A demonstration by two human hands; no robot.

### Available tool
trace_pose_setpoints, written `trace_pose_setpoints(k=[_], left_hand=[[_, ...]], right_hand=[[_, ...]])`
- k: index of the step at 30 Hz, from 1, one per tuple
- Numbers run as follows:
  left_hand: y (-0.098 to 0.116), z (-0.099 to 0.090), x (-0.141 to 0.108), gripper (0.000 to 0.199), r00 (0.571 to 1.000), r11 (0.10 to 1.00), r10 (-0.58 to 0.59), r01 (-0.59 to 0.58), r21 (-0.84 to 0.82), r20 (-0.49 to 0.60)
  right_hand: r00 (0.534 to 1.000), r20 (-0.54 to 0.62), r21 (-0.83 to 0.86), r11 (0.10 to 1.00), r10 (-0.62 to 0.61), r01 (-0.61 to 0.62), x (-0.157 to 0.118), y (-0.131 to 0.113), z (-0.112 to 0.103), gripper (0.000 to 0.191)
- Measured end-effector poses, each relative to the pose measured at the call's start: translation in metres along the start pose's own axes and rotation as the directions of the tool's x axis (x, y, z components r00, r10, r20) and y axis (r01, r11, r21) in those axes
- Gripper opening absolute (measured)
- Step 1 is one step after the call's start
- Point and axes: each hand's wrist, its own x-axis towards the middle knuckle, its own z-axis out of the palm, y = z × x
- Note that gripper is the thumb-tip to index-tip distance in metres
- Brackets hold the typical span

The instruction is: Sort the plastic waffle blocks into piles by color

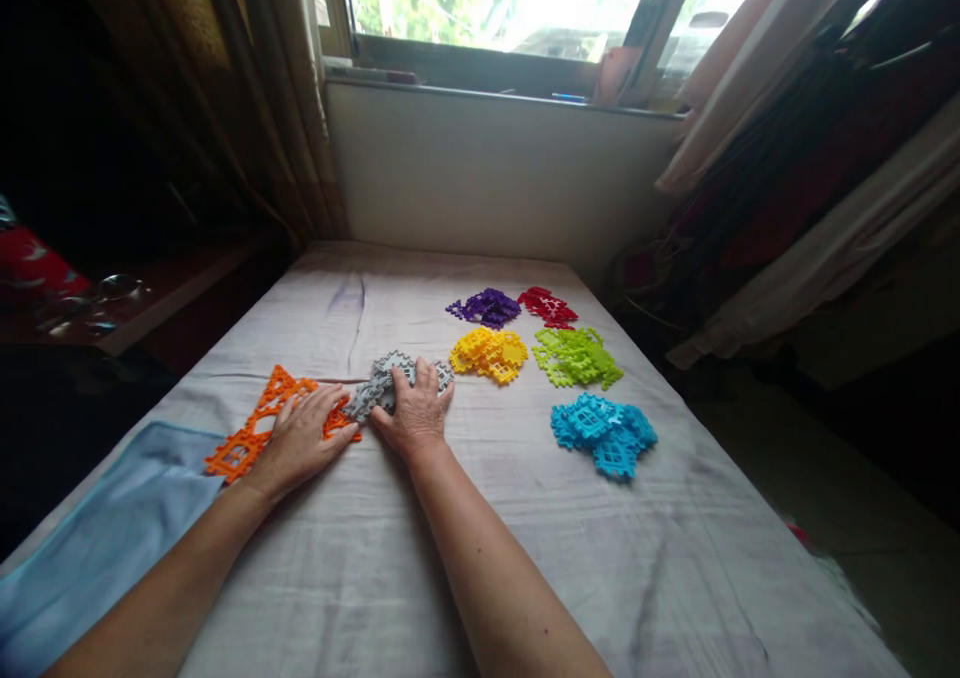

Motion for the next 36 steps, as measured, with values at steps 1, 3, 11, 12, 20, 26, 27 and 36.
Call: trace_pose_setpoints(k=[1,3,11,12,20,26,27,36], left_hand=[[0.0,0.0,0.0,0.055,1.0,1.0,-0.008,0.008,0.001,-0.002],[0.002,0.0,0.0,0.059,1.0,1.0,-0.03,0.03,0.002,0.002],[0.005,0.002,-0.004,0.061,0.998,0.999,-0.039,0.038,-0.022,-0.053],[0.005,0.003,-0.004,0.06,0.997,0.999,-0.036,0.035,-0.019,-0.061],[0.005,0.005,-0.007,0.052,0.999,1.0,0.001,0.0,0.016,-0.041],[0.005,0.007,-0.009,0.053,0.998,1.0,0.004,-0.003,0.022,-0.055],[0.005,0.008,-0.009,0.053,0.998,1.0,0.004,-0.002,0.022,-0.061],[0.003,0.011,-0.009,0.057,0.996,1.0,-0.01,0.01,-0.003,-0.094]], right_hand=[[1.0,0.009,-0.004,1.0,0.0,0.0,0.005,-0.003,0.002,0.068],[1.0,0.023,-0.017,1.0,0.004,-0.003,0.015,-0.007,0.005,0.067],[0.998,0.04,-0.047,0.997,0.056,-0.054,0.067,-0.016,0.015,0.064],[0.998,0.03,-0.048,0.997,0.062,-0.06,0.073,-0.017,0.016,0.064],[0.994,-0.011,-0.043,0.993,0.105,-0.106,0.123,-0.006,0.023,0.068],[0.995,-0.029,-0.034,0.994,0.099,-0.1,0.137,-0.002,0.02,0.071],[0.995,-0.055,-0.033,0.996,0.079,-0.081,0.132,-0.003,0.018,0.071],[0.8,0.104,0.042,0.807,-0.591,0.59,0.07,-0.003,0.009,0.044]])
